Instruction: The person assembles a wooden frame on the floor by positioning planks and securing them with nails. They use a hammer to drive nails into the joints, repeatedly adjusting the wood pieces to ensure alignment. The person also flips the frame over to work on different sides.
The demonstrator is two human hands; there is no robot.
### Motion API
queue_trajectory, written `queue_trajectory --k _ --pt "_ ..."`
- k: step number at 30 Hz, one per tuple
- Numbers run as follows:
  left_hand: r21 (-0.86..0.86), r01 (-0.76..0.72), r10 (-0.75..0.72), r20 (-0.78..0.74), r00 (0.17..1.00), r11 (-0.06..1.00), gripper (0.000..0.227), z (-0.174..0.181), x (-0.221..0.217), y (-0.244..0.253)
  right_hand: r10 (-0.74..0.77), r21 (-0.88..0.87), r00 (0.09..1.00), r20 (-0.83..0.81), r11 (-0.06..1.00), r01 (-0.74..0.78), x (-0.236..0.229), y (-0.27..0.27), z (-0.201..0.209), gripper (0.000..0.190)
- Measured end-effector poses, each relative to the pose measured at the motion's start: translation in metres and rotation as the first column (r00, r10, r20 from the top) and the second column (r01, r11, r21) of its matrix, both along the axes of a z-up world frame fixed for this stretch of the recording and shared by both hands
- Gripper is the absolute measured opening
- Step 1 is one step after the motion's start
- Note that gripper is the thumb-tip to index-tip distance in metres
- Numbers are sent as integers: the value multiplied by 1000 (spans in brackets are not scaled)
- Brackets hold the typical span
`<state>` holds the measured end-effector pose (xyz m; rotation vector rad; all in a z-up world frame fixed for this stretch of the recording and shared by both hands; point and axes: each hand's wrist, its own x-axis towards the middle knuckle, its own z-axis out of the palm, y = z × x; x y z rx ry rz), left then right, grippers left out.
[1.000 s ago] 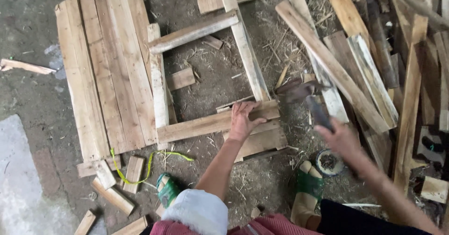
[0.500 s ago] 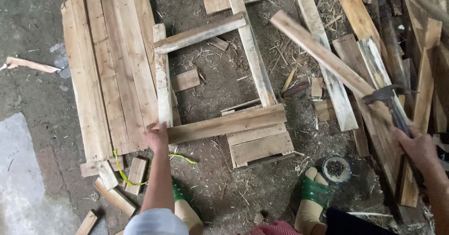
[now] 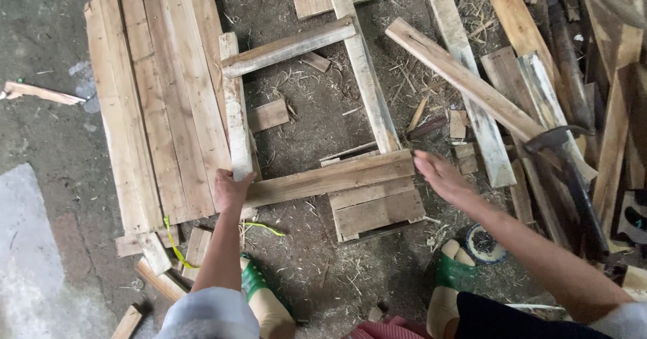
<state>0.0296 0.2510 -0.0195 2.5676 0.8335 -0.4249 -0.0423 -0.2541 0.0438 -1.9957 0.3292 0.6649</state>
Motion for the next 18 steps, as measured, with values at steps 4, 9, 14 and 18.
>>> queue_trajectory --k 4,9,14,18 --pt "3 63 -63 -83 995 998 77 -5 11 11 61 -160 997 -45 985 -68 29 20 -6 71" --pt "-97 78 -87 -93 992 992 79 3 13 21 -35 -204 999 3 978 35 51 29 -17 72" --pt "-270 -83 91 16 996 959 73 -3 0 14 -111 -257 994 24 960 113 55 45 -18 68" --pt "-324 -121 159 92 983 938 66 32 -9 -11 -256 -165 966 43 952 260 61 38 -64 59"
